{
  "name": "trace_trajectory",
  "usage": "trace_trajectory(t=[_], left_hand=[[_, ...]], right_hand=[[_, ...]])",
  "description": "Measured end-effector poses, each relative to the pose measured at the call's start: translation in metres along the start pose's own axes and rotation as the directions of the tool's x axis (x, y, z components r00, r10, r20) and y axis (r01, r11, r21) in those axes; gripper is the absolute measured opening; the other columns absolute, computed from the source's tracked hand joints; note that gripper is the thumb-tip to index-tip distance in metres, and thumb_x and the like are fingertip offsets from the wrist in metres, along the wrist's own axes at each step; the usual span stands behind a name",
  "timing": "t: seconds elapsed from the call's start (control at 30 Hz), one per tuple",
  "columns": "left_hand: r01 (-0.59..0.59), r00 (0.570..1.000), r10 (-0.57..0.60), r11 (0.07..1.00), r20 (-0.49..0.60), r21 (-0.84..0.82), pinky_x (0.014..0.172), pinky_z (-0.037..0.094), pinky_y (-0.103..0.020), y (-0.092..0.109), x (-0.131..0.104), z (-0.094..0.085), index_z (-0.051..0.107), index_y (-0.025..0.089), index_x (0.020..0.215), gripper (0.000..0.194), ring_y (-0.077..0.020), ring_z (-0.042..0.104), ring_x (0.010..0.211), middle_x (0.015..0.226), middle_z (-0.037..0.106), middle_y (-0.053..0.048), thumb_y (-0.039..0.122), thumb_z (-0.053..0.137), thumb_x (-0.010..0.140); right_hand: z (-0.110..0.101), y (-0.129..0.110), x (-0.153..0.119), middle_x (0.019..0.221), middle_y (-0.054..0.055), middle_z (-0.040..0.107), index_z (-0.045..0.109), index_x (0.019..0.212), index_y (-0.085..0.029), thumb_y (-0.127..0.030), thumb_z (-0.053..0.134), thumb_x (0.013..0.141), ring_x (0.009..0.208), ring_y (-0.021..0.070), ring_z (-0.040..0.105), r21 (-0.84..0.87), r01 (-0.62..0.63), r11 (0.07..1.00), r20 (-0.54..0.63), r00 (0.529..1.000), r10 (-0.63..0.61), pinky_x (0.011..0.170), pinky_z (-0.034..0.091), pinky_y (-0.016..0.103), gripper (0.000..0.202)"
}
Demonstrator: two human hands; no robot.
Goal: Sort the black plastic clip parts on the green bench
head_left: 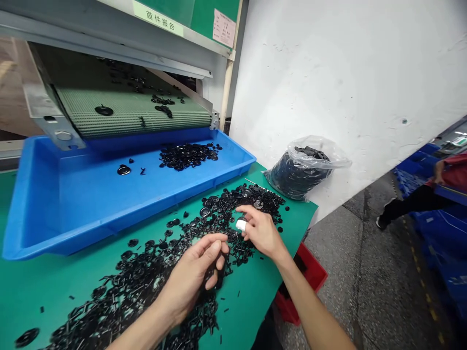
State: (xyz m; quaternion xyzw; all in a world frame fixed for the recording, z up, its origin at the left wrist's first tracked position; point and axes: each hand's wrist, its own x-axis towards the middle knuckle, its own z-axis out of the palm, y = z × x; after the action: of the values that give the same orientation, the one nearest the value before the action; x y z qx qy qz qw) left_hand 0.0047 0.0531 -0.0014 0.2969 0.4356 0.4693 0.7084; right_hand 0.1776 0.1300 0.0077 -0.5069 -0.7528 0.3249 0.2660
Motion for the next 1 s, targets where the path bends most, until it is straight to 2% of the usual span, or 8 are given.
trace_trajectory(t=[0.1, 0.17, 0.3, 0.5, 0.6, 0.73, 0.87, 1.0], left_hand=[[-0.038, 0.999, 0.033, 0.980, 0.029, 0.195, 0.038, 0.029, -0.014, -0.005, -0.003, 0.004, 0.057, 0.022, 0.107, 0.031, -0.0080, 0.035, 0.048, 0.061, 0.051, 0.006, 0.045, 0.061, 0.087], [-0.059, 0.998, 0.046, 0.955, 0.052, 0.290, 0.038, 0.029, -0.015, -0.006, -0.004, 0.006, 0.056, 0.023, 0.103, 0.031, -0.0086, 0.035, 0.047, 0.060, 0.049, 0.007, 0.049, 0.058, 0.087], [-0.070, 0.998, 0.062, 0.940, 0.032, 0.334, 0.038, 0.026, -0.016, -0.006, -0.005, 0.006, 0.056, 0.023, 0.091, 0.029, -0.0076, 0.034, 0.042, 0.057, 0.049, 0.008, 0.051, 0.056, 0.086], [-0.031, 0.999, 0.027, 0.901, 0.017, 0.432, 0.035, 0.021, -0.018, -0.009, -0.004, 0.004, 0.051, 0.024, 0.083, 0.032, -0.0092, 0.030, 0.038, 0.050, 0.045, 0.009, 0.055, 0.048, 0.088], [-0.080, 0.997, 0.080, 0.862, 0.022, 0.501, 0.038, 0.023, -0.020, -0.009, -0.006, 0.006, 0.054, 0.023, 0.081, 0.030, -0.0105, 0.032, 0.042, 0.052, 0.040, 0.008, 0.052, 0.049, 0.088], [-0.096, 0.993, 0.117, 0.836, -0.006, 0.540, 0.040, 0.027, -0.021, -0.009, -0.008, 0.006, 0.055, 0.023, 0.076, 0.029, -0.0120, 0.036, 0.046, 0.056, 0.042, 0.006, 0.049, 0.050, 0.089], [-0.101, 0.992, 0.124, 0.843, -0.007, 0.528, 0.041, 0.028, -0.021, -0.010, -0.011, 0.007, 0.054, 0.023, 0.076, 0.028, -0.0115, 0.035, 0.046, 0.055, 0.042, 0.007, 0.047, 0.048, 0.091], [-0.059, 0.998, 0.068, 0.895, -0.005, 0.441, 0.038, 0.026, -0.020, -0.012, -0.012, 0.009, 0.052, 0.023, 0.076, 0.030, -0.0094, 0.033, 0.041, 0.050, 0.043, 0.008, 0.048, 0.047, 0.092]], right_hand=[[0.018, -0.007, -0.021, 0.081, 0.001, 0.066, 0.066, 0.102, -0.019, -0.019, 0.054, 0.079, 0.060, 0.0129, 0.065, 0.472, -0.126, 0.873, 0.011, 0.990, 0.137, 0.053, 0.051, 0.024, 0.026], [0.030, -0.013, -0.033, 0.077, 0.001, 0.067, 0.069, 0.095, -0.019, -0.022, 0.060, 0.077, 0.063, 0.0145, 0.066, 0.528, -0.100, 0.843, -0.087, 0.981, 0.171, 0.056, 0.053, 0.025, 0.019], [0.042, -0.019, -0.051, 0.080, 0.003, 0.070, 0.069, 0.094, -0.020, -0.020, 0.061, 0.079, 0.069, 0.0161, 0.066, 0.456, -0.038, 0.889, -0.217, 0.964, 0.153, 0.058, 0.055, 0.025, 0.017], [0.025, -0.014, -0.064, 0.084, 0.000, 0.066, 0.064, 0.099, -0.022, -0.002, 0.049, 0.075, 0.073, 0.0133, 0.063, 0.196, 0.010, 0.981, -0.033, 0.999, -0.003, 0.066, 0.052, 0.025, 0.034], [0.014, -0.018, -0.064, 0.086, -0.001, 0.063, 0.062, 0.111, -0.026, -0.002, 0.048, 0.077, 0.073, 0.0129, 0.059, 0.092, 0.101, 0.991, 0.092, 0.990, -0.109, 0.068, 0.049, 0.025, 0.044], [0.009, -0.022, -0.061, 0.083, -0.002, 0.060, 0.064, 0.112, -0.028, -0.005, 0.052, 0.077, 0.067, 0.0126, 0.054, 0.014, 0.133, 0.991, 0.167, 0.977, -0.133, 0.062, 0.045, 0.024, 0.044], [0.017, -0.017, -0.058, 0.081, -0.002, 0.062, 0.065, 0.107, -0.026, -0.005, 0.051, 0.079, 0.068, 0.0128, 0.056, 0.045, 0.173, 0.984, 0.109, 0.978, -0.177, 0.061, 0.043, 0.023, 0.038], [0.029, -0.010, -0.052, 0.074, -0.001, 0.065, 0.064, 0.092, -0.021, -0.011, 0.048, 0.087, 0.066, 0.0123, 0.059, 0.077, 0.217, 0.973, -0.071, 0.975, -0.211, 0.061, 0.042, 0.023, 0.020]])
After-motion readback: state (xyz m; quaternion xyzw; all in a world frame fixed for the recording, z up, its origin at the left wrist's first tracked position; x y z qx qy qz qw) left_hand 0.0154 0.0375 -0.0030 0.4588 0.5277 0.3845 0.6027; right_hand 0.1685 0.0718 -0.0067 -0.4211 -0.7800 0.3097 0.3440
